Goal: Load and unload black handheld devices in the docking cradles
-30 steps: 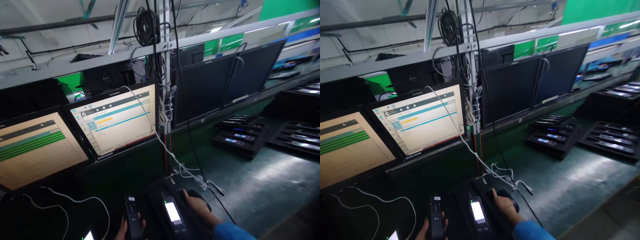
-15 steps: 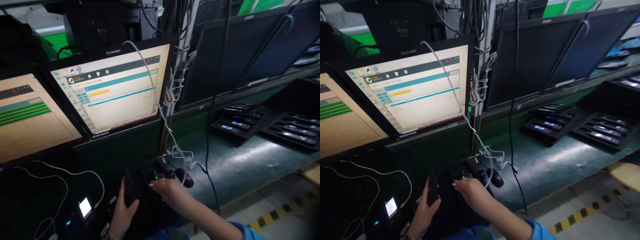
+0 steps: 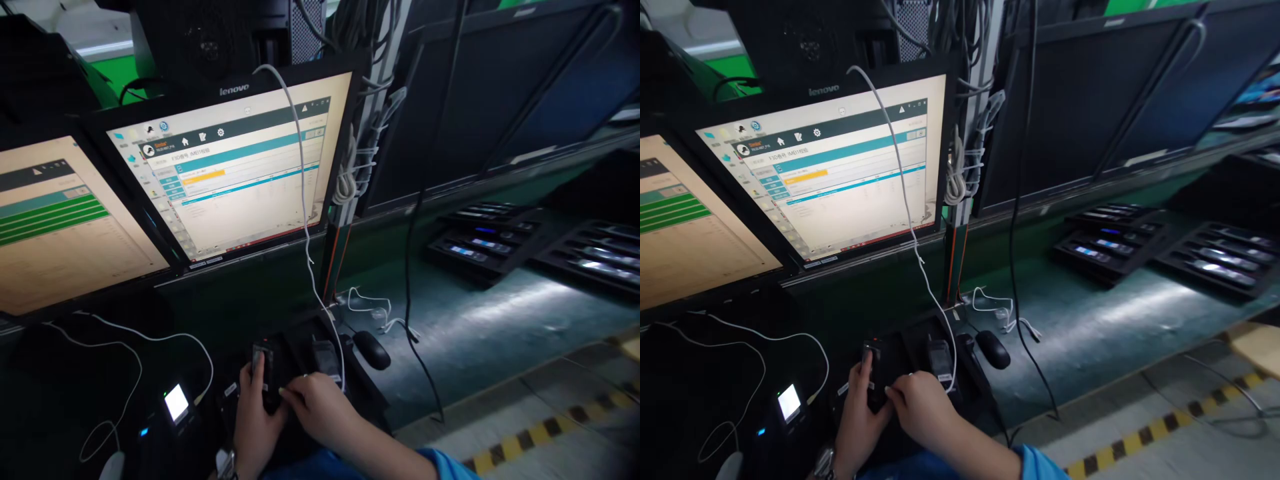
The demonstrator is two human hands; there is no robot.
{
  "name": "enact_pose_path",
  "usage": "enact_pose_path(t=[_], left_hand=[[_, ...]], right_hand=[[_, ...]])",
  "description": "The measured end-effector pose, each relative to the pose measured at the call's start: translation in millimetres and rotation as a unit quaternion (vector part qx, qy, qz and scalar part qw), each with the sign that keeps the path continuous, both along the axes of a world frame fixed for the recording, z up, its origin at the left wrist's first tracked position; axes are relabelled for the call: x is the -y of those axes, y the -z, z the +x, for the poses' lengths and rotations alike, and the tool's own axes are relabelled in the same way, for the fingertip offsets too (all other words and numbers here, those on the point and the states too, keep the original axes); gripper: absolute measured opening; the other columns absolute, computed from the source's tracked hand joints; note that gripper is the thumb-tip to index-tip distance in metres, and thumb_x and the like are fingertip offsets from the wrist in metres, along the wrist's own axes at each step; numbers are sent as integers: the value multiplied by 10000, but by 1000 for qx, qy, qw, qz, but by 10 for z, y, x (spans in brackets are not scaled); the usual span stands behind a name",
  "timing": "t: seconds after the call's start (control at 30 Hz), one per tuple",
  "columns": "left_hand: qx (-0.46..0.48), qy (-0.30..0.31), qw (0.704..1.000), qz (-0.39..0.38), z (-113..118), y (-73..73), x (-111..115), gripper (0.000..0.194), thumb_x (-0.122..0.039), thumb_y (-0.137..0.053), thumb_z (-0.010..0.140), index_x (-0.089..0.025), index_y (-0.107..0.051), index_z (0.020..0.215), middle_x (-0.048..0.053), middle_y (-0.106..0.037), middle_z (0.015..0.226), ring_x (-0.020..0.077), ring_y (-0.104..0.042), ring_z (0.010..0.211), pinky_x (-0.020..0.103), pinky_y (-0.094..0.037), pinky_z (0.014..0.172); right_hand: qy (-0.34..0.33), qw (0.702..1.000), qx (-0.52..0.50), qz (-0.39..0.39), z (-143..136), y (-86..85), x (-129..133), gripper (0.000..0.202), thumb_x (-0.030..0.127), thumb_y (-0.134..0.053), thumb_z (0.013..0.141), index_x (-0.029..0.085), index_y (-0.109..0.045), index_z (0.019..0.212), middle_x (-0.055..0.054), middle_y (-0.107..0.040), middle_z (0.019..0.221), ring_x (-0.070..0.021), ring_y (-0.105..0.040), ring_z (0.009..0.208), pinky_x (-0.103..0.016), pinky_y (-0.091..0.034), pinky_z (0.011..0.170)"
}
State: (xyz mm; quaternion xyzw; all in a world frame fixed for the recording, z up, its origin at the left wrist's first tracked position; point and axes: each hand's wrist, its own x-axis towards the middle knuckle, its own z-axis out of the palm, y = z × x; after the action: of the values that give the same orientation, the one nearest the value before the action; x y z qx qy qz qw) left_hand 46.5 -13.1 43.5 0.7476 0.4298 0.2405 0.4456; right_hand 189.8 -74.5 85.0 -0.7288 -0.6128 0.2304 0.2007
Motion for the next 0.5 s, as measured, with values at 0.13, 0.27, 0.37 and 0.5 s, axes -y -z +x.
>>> enact_pose_path(t=[0.13,0.27,0.37,0.5], left_hand=[[-49,1,999,12,35,31,33,685,-232,-485,825,-279,-228,1458,116,-297,1426,253,-393,1338,459,-358,1106],[-51,3,999,4,95,145,42,685,-235,-450,839,-248,-192,1472,138,-266,1450,261,-361,1368,452,-334,1125],[-12,-1,999,-38,159,222,31,742,-223,-470,826,-219,-130,1486,153,-214,1496,241,-316,1401,422,-276,1163],[52,-21,985,-164,197,238,22,876,-152,-558,742,-182,-103,1490,135,-123,1580,212,-189,1454,347,-210,1187]], right_hand=[[14,1000,0,5,-54,76,-5,282,213,-471,889,199,-690,712,-43,-726,715,-175,-672,702,-246,-358,567],[5,1000,3,12,-12,151,-78,262,202,-477,878,199,-686,721,-39,-729,737,-176,-674,727,-238,-389,598],[-23,999,42,4,133,210,-219,277,206,-470,878,193,-703,729,-58,-737,769,-198,-681,766,-249,-421,648],[-44,996,74,-17,345,337,-436,302,171,-439,869,190,-731,793,-78,-750,868,-220,-684,854,-272,-456,722]])
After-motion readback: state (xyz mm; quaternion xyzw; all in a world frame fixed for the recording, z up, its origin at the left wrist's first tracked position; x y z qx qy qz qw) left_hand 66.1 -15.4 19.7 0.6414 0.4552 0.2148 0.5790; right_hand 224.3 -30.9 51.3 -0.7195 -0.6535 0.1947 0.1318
